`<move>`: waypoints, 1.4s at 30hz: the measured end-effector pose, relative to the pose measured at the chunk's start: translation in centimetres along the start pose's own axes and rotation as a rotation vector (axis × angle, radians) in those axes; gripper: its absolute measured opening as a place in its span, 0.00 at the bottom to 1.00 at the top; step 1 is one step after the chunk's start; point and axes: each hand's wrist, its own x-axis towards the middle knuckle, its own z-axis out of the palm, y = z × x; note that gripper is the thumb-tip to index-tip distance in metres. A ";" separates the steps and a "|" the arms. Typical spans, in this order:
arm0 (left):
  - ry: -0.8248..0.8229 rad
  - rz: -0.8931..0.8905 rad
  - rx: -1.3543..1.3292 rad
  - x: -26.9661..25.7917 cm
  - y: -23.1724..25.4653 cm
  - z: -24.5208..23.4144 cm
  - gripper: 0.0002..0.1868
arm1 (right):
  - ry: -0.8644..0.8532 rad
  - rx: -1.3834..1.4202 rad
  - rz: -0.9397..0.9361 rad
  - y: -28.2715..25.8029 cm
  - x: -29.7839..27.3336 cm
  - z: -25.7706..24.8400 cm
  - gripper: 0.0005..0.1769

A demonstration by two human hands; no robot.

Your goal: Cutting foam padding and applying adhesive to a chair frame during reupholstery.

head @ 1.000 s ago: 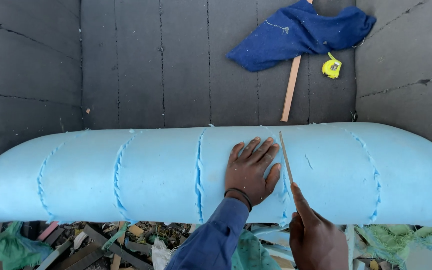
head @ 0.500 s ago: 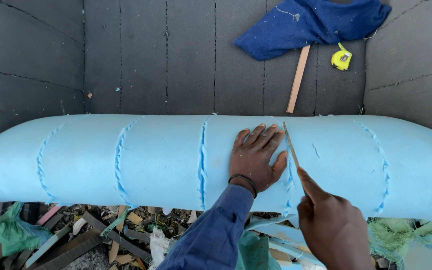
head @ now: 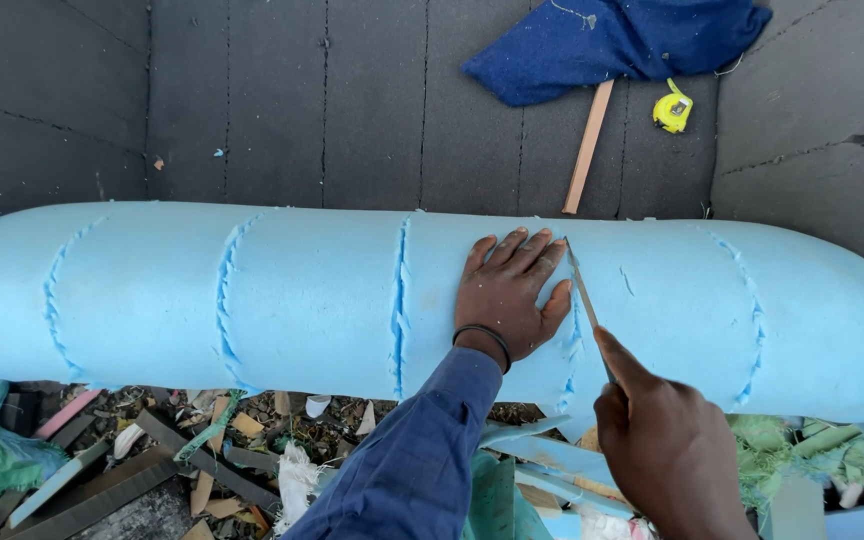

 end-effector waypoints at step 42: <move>-0.001 -0.011 0.015 -0.2 0.1 0.5 0.33 | 0.157 0.076 -0.146 0.2 3.0 4.9 0.45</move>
